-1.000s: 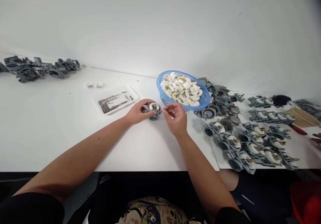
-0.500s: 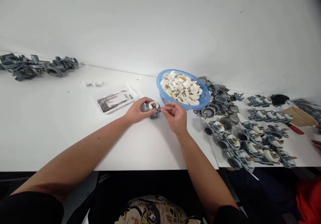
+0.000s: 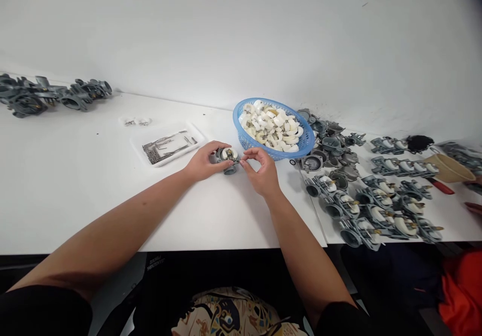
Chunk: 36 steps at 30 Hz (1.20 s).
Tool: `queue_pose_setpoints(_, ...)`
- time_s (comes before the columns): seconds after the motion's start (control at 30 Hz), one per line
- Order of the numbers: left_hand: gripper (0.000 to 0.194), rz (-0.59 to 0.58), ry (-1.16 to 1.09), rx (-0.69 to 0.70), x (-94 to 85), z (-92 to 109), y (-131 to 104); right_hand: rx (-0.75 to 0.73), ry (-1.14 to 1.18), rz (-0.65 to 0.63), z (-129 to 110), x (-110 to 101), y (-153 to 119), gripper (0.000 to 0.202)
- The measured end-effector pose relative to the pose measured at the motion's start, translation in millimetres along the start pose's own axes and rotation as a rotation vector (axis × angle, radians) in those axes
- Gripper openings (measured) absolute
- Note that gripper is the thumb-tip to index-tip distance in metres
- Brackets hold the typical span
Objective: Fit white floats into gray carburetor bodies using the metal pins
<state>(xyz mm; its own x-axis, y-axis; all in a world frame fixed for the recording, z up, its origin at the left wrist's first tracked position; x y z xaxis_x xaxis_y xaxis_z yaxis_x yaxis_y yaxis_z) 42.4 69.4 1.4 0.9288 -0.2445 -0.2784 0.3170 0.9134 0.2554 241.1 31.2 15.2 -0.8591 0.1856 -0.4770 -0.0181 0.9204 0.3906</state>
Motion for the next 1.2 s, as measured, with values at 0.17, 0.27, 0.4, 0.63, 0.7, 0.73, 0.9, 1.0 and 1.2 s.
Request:
queue_pose_setpoints(0.17,0.051,0.021,-0.016,-0.031,-0.1,-2.1,-0.3,0.002,0.114,-0.013,1.2,1.1,1.2,0.019)
queue_pose_setpoints(0.27,0.050,0.018,-0.024,-0.037,-0.2,-3.3,0.0,0.017,0.152,-0.021,3.0,2.1,1.6,0.018)
queue_pose_setpoints(0.4,0.051,0.009,-0.051,-0.034,0.4,-4.8,0.7,0.022,0.180,-0.025,3.2,3.1,1.9,0.016)
queue_pose_setpoints(0.63,0.052,0.003,-0.064,-0.038,0.2,-7.0,-0.1,0.056,0.171,-0.074,1.5,2.8,1.9,0.016)
queue_pose_setpoints(0.7,0.053,0.001,-0.069,-0.038,-0.1,-6.9,-0.4,0.058,0.169,-0.091,1.6,3.0,1.9,0.016)
queue_pose_setpoints(0.73,0.053,-0.001,-0.073,-0.041,-0.2,-6.9,-0.5,0.059,0.170,-0.099,1.6,3.1,2.0,0.015)
queue_pose_setpoints(0.9,0.055,-0.023,-0.090,-0.045,-0.2,-7.9,0.1,0.037,0.181,-0.105,0.0,3.0,2.1,0.015)
queue_pose_setpoints(1.0,0.055,-0.035,-0.084,-0.020,-0.5,-9.0,0.6,0.017,0.186,-0.088,-1.7,2.8,1.7,0.016)
queue_pose_setpoints(1.2,0.057,-0.036,-0.064,-0.034,-1.1,-8.7,0.4,0.000,0.168,-0.075,-2.3,3.8,1.0,0.017)
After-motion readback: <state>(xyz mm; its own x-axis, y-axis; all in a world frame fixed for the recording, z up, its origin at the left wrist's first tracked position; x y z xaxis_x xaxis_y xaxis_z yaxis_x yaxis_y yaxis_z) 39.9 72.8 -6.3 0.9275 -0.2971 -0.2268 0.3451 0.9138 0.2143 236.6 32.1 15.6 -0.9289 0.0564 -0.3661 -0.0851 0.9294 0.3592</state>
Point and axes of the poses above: each hand's wrist, its own y-axis towards the middle knuckle, its own x-axis out of the palm, z = x × y, the point moved 1 cm from there along y, towards the middle knuckle, and after that the axes turned 7 degrees about -y, right-handed, at the moved point
